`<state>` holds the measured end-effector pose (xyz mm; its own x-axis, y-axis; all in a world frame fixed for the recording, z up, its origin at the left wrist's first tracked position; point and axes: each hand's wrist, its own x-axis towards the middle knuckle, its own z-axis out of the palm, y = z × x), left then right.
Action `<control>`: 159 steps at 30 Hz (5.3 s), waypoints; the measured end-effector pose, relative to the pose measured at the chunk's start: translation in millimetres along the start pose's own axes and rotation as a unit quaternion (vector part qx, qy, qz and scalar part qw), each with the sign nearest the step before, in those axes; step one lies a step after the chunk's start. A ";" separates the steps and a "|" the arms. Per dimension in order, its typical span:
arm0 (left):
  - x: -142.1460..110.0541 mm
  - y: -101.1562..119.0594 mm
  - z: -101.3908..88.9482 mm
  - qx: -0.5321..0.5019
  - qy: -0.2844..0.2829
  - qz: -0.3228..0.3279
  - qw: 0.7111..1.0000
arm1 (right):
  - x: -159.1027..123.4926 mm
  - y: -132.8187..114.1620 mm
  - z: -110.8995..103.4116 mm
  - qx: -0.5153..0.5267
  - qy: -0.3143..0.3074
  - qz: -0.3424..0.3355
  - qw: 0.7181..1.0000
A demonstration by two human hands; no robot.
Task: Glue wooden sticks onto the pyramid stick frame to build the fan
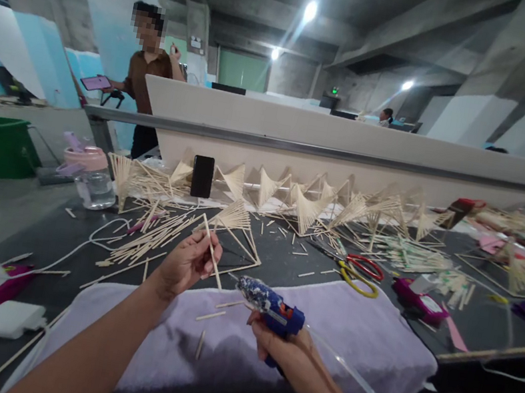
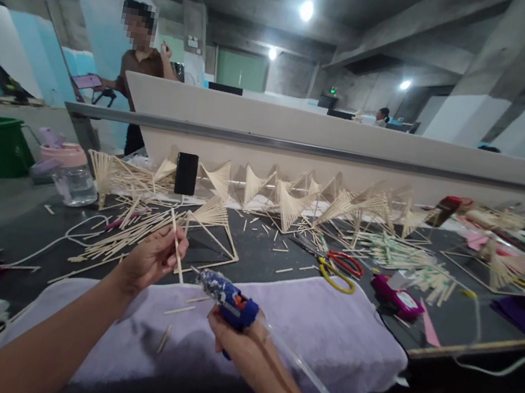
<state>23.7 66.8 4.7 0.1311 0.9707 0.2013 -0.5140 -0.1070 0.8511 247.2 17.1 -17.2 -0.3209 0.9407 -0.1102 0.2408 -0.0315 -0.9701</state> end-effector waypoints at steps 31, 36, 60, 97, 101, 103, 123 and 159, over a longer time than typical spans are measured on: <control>3.6 -2.2 -2.7 0.012 -0.017 0.006 1.000 | -10.0 -11.3 -6.2 -0.042 -0.017 -0.027 0.999; 3.0 -1.4 -1.9 0.014 -0.014 0.001 1.000 | -10.9 -13.0 -6.7 -0.068 -0.010 -0.007 0.998; 3.6 -2.6 -3.8 0.017 -0.040 0.012 0.999 | -9.4 -5.5 -3.6 -0.067 -0.009 -0.013 0.998; 3.1 -3.0 -1.3 0.016 -0.041 0.015 0.999 | -4.0 9.0 2.4 -0.067 0.028 0.031 0.997; 2.7 -2.7 -0.1 0.014 -0.035 0.016 0.999 | -3.0 9.5 2.7 -0.077 0.029 0.046 0.995; 2.8 -2.6 0.2 0.014 -0.031 0.013 0.999 | -2.9 10.1 2.6 -0.080 0.027 0.045 0.995; -8.9 -5.4 3.1 0.060 -0.141 -0.132 0.979 | 3.6 -29.0 -17.6 -0.077 0.089 -0.062 0.991; -9.2 -12.2 -0.5 0.106 -0.224 -0.218 0.944 | 5.3 -31.5 -11.9 -0.115 0.100 -0.007 0.988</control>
<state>28.3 59.3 -7.8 0.6615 0.7486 -0.0460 -0.1540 0.1956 0.9685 248.8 27.1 15.4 -0.1432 0.9892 -0.0305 0.4467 0.0371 -0.8939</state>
